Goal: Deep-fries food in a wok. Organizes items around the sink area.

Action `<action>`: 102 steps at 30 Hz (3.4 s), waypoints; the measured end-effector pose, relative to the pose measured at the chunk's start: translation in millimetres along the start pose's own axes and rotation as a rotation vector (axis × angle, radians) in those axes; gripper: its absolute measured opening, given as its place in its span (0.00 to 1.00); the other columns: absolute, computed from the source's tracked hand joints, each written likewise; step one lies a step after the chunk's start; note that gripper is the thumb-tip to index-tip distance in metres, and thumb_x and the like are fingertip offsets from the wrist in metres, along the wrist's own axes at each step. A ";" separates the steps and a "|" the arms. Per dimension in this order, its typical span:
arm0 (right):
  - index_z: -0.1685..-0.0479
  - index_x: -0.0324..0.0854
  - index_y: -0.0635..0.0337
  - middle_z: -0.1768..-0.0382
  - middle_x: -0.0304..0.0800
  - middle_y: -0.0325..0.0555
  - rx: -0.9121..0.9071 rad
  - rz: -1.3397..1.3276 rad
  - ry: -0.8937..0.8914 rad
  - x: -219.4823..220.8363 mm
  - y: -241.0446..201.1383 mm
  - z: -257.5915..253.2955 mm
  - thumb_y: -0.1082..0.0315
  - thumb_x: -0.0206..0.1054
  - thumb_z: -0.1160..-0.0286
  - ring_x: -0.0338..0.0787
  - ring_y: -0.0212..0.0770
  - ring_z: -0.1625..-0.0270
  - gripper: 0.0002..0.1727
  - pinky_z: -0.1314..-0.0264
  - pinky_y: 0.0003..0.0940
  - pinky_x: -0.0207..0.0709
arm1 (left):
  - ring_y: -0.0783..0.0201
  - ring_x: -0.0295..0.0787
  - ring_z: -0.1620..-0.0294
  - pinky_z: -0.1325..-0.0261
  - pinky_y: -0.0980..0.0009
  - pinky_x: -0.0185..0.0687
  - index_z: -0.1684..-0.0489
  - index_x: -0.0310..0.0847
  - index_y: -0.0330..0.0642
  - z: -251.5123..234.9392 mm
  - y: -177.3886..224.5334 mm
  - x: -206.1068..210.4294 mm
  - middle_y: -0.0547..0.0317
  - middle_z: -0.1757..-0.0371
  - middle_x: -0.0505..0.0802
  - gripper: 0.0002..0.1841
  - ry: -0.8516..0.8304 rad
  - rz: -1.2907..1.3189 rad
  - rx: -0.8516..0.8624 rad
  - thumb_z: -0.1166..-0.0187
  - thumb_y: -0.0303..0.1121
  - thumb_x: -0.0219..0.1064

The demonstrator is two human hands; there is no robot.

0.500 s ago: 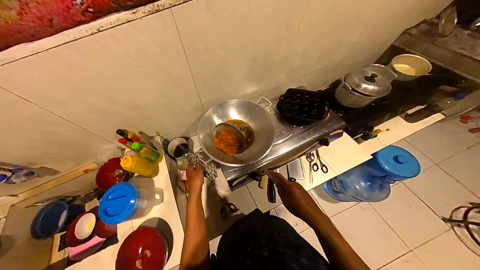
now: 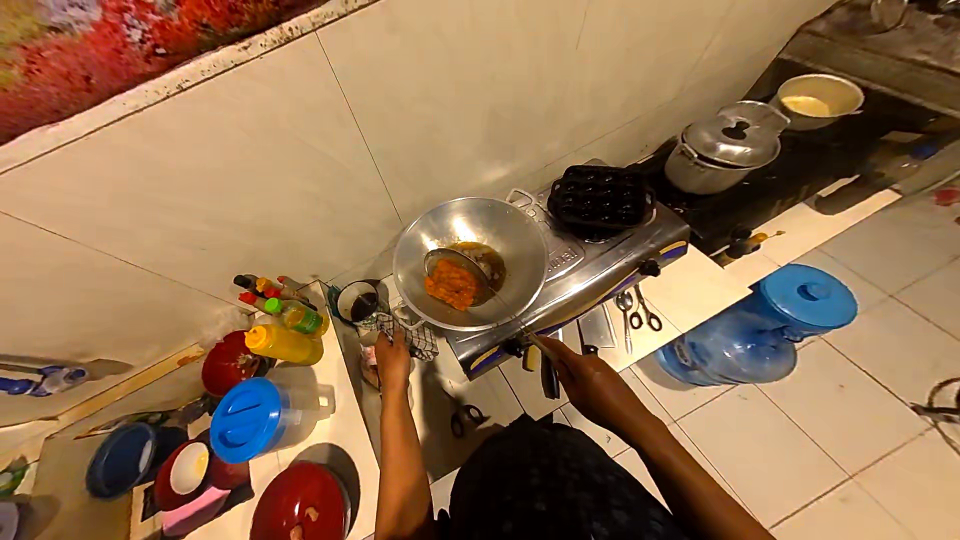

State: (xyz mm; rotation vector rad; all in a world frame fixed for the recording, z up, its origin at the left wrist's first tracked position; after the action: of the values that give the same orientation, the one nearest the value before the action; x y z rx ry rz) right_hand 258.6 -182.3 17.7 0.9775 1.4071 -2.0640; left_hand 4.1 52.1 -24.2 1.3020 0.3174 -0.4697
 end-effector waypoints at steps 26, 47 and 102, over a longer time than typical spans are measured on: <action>0.18 0.72 0.62 0.77 0.84 0.50 -0.103 0.099 0.095 -9.5 -4.1 -2.4 0.71 0.55 0.15 0.82 0.44 0.79 0.25 0.72 0.47 0.80 | 0.36 0.86 0.39 0.35 0.39 0.77 0.32 0.74 0.25 6.1 -10.0 -0.1 0.28 0.43 0.87 0.22 -0.085 0.147 -0.056 0.06 0.39 0.51; 0.17 0.71 0.61 0.76 0.84 0.48 -0.073 0.134 0.109 -4.3 -12.5 5.3 0.71 0.55 0.14 0.82 0.42 0.80 0.26 0.73 0.44 0.80 | 0.36 0.85 0.38 0.33 0.39 0.76 0.32 0.73 0.24 1.9 -9.5 -1.6 0.27 0.43 0.87 0.21 -0.107 0.154 -0.061 0.06 0.37 0.50; 0.17 0.72 0.60 0.78 0.84 0.49 -0.089 0.131 0.119 -2.4 -8.9 5.6 0.70 0.55 0.15 0.81 0.45 0.79 0.27 0.72 0.48 0.79 | 0.35 0.86 0.42 0.38 0.39 0.78 0.35 0.74 0.25 7.1 -8.6 -1.1 0.27 0.47 0.87 0.21 -0.068 0.132 -0.037 0.06 0.38 0.50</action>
State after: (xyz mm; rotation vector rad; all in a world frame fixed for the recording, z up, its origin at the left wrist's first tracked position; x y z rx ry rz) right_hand 252.2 -184.1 26.1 1.1398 1.4393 -1.8600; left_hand -1.4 43.7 -29.1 1.2596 0.1811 -0.3935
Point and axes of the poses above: each hand's wrist, its own z-axis away from the middle knuckle, its own x-axis out of the palm, y = z × x, the point moved 7 cm from there along -z, towards the middle knuckle
